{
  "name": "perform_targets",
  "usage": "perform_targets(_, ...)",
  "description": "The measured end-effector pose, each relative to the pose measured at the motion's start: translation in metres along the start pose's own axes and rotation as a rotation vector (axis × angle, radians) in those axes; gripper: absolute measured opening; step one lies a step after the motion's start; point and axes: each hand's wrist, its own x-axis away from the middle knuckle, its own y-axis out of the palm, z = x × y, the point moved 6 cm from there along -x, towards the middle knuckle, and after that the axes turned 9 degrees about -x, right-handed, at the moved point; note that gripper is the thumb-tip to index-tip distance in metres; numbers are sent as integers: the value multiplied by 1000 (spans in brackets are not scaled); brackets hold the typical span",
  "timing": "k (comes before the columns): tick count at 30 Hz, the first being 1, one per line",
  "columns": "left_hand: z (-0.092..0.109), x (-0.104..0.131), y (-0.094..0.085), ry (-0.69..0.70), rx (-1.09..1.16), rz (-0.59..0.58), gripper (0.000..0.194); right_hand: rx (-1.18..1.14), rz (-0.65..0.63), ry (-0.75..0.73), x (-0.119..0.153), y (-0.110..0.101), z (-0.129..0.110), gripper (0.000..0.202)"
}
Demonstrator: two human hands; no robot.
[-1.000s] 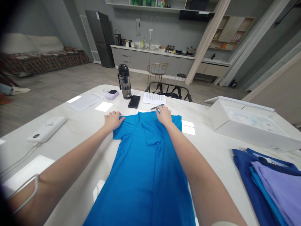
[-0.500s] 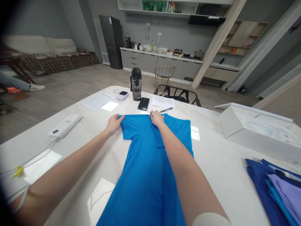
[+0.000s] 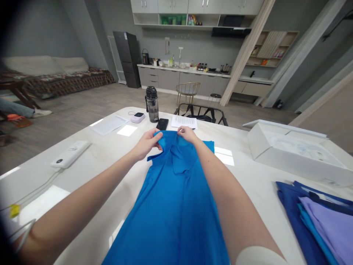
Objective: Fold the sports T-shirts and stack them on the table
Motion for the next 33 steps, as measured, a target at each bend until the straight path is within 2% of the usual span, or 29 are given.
perform_targets(3,4,-6,67,-23,32,-142,40,-24,-7,-3,11,-29,7,13)
perform_targets(5,-5,-12,109,-57,67,-160,35,-3,-15,-1,19,-44,15,14)
perform_targets(7,-23,-18,146,-107,99,-138,28,11,-26,3,28,-56,25,14)
perform_targets(9,-47,-22,174,-165,68,-122,22,15,-16,28,39,-68,37,16)
perform_targets(11,-68,-25,186,-180,-86,-116,21,42,42,89,55,-82,51,20)
perform_targets(13,-81,-31,178,-105,-357,-98,23,100,116,145,76,-96,63,21)
perform_targets(15,-84,-44,157,46,-666,-47,22,165,164,184,103,-105,68,28)
perform_targets(17,-87,-63,132,142,-954,9,30,226,189,217,132,-108,68,42)
perform_targets(18,-91,-75,120,148,-1099,17,36,265,201,236,145,-107,67,47)
perform_targets(20,-103,-98,101,66,-1298,-12,42,357,216,267,169,-102,63,50)
perform_targets(23,-120,-125,88,-66,-1373,-104,39,465,230,307,192,-92,59,40)
perform_targets(26,-126,-139,83,-110,-1348,-103,29,415,266,306,199,-86,55,24)
perform_targets(29,-126,-146,80,-112,-1257,-59,23,173,310,255,201,-89,47,20)
perform_targets(33,-112,-150,77,34,-1085,103,23,-160,412,262,202,-109,39,24)
